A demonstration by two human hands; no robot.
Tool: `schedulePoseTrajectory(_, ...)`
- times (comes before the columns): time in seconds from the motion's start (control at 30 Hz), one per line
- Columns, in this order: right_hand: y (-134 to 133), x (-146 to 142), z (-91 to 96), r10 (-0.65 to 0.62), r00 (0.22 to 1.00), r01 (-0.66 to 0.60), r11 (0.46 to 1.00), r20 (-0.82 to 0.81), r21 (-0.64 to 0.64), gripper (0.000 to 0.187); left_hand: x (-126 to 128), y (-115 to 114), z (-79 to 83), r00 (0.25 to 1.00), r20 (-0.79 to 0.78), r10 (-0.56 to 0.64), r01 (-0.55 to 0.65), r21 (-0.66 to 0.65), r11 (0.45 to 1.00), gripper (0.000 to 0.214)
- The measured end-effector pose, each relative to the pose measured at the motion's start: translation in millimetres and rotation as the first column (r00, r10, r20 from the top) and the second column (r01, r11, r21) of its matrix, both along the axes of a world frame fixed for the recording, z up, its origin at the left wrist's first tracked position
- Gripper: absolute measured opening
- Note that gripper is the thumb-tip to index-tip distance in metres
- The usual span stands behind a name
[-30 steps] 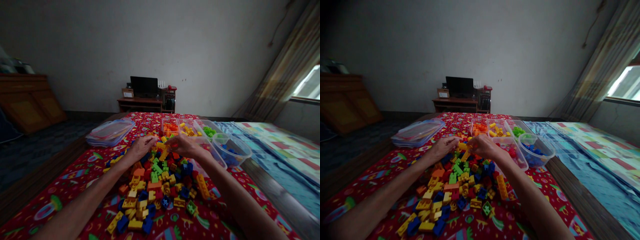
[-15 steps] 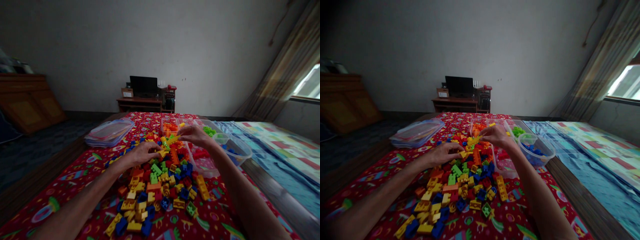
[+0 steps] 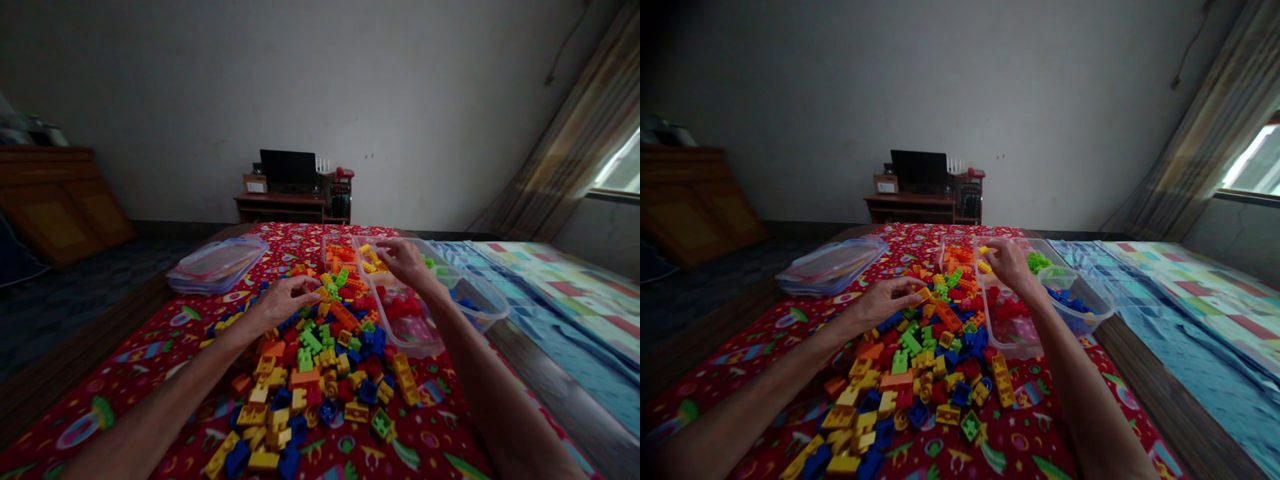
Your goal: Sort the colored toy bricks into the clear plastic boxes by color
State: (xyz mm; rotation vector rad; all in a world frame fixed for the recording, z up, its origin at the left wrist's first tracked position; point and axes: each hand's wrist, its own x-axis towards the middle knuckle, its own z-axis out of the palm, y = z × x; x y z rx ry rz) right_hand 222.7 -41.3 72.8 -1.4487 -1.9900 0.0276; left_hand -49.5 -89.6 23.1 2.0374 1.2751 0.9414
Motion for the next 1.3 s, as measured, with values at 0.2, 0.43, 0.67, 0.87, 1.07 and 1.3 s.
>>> schedulePoseTrajectory(0.2, -39, -38, 4.3, 0.378, 0.925, -0.374, 0.924, 0.032, -0.079, 0.032, 5, 1, -2.0, 0.988, 0.154, 0.025, -0.010, -0.096, 0.995, 0.054)
schedulePoseTrajectory(0.43, -60, -57, -2.0, 0.580, 0.803, -0.538, 0.804, 0.137, -0.253, 0.018, 6, -2, -1.9, 0.992, 0.123, 0.002, 0.009, -0.085, 0.996, 0.060)
schedulePoseTrajectory(0.67, -43, -35, 5.7, 0.381, 0.901, -0.370, 0.924, 0.206, -0.093, 0.017, -20, -9, 21.6, 0.982, -0.150, 0.114, -0.079, 0.224, 0.971, 0.037)
schedulePoseTrajectory(0.87, -3, 3, 0.1, -0.026, 1.000, 0.026, 1.000, 0.000, -0.003, 0.029, -57, -6, 23.2, 0.928, -0.326, 0.179, -0.116, 0.204, 0.972, 0.027)
schedulePoseTrajectory(1.07, 10, 5, -8.2, -0.052, 0.997, 0.053, 0.999, -0.057, 0.007, 0.042, -42, -9, 6.9, 0.897, -0.439, 0.048, -0.028, 0.051, 0.998, 0.034)
schedulePoseTrajectory(1.3, -31, -34, -0.8, 0.240, 0.968, -0.244, 0.968, 0.080, 0.054, 0.025, -28, -12, 4.1, 0.919, -0.390, 0.056, -0.035, 0.061, 0.997, 0.039)
